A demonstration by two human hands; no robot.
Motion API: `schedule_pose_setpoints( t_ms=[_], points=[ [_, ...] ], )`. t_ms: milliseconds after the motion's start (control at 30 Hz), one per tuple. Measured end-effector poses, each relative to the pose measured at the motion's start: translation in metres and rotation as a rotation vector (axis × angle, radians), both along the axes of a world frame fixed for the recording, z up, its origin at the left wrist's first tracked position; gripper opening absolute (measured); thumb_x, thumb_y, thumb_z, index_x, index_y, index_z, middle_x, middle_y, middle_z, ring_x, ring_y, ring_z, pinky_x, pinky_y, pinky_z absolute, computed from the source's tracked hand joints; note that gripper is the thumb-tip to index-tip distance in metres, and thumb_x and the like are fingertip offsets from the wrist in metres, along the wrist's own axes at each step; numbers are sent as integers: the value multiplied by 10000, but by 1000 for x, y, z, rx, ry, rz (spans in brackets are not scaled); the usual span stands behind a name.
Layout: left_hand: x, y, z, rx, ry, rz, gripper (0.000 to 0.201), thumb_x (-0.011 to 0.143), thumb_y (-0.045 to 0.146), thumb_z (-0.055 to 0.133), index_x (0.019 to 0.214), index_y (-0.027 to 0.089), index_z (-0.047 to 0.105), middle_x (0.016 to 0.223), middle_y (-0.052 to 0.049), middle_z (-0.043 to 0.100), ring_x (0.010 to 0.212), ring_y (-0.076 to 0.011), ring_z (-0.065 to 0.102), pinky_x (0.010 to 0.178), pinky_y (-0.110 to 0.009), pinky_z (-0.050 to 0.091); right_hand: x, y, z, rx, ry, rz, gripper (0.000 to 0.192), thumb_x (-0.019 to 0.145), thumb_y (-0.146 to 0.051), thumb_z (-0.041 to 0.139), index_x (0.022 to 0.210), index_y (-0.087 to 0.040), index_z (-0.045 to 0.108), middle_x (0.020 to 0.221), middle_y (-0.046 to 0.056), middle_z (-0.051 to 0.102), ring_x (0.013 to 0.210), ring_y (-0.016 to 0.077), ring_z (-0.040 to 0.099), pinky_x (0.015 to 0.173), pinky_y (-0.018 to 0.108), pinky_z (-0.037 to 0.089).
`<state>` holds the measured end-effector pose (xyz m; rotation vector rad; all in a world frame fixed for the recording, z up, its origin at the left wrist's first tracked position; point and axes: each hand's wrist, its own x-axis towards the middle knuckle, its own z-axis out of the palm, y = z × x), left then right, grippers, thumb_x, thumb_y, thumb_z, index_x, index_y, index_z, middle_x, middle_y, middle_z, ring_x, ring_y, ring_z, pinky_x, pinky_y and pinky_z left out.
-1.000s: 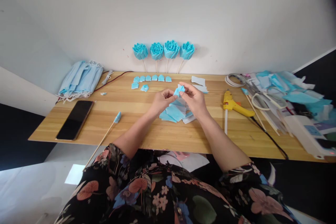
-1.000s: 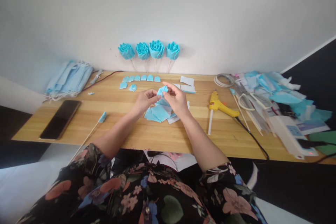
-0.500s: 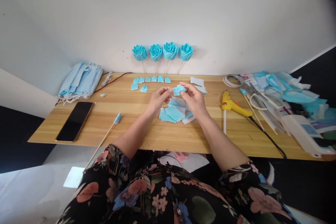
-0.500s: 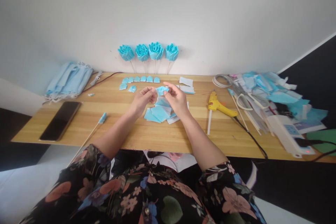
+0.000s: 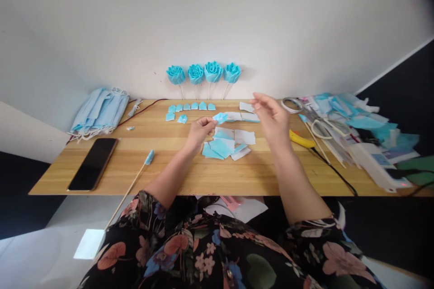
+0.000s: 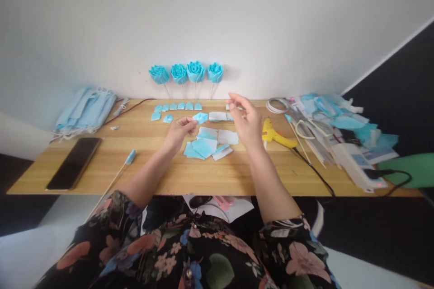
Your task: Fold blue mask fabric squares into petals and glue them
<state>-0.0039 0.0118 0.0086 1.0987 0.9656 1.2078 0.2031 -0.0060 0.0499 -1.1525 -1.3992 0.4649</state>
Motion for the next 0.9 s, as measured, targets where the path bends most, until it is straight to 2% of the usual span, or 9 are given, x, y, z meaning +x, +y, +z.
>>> schedule_pose_setpoints(
  t_ms=[100,167,267,400,533,700,800,900],
  points=[
    [0,0,0,33,17,20,249,668,343,763,649,157,598,555,39,516,513,-60,417,531,-216,338,31,-24,25,123,-209,-133,344,917,-395,572,1222,-263,659,1122,62,735,1048,233,678,906,412,559],
    [0,0,0,47,34,31,249,678,345,747,636,154,592,561,35,520,521,-60,417,542,-216,341,60,-37,27,116,-357,-223,329,924,-350,549,1224,-269,656,1122,63,735,1032,231,682,904,420,564],
    [1,0,2,48,54,46,240,684,329,731,622,154,578,558,35,516,523,-62,417,548,-216,345,109,-55,11,-13,-589,-333,348,925,-306,495,1230,-249,655,1116,82,737,1020,258,686,888,448,567],
    [1,-4,6,43,69,50,217,694,317,716,638,154,583,567,32,527,527,-66,425,548,-216,347,154,-73,-19,-273,-1045,-315,445,897,-286,492,1306,-150,603,1224,161,692,1160,342,625,991,516,499],
    [2,-6,8,47,91,43,243,707,313,711,606,157,555,563,33,512,537,-67,425,557,-216,356,163,-73,-40,-377,-1237,-271,532,875,-225,486,1387,-86,511,1362,198,606,1275,348,548,1056,499,456],
    [2,-5,5,47,86,30,275,705,356,718,607,155,557,560,32,506,534,-66,416,549,-219,343,166,-52,-55,-365,-1247,-196,623,798,-58,445,1421,-67,463,1382,203,589,1285,315,549,1077,465,447],
    [2,-3,3,34,53,19,297,695,407,732,645,154,584,554,32,505,526,-69,415,540,-224,337,173,-43,-62,-350,-1235,-192,676,773,-47,451,1446,-110,438,1371,184,594,1245,311,578,1029,460,486],
    [2,-3,2,22,17,22,308,679,422,752,678,154,600,560,32,513,527,-71,421,543,-228,340,181,-41,-63,-332,-1236,-207,659,797,-97,472,1452,-155,439,1309,180,619,1160,347,612,904,487,538]
  ],
)
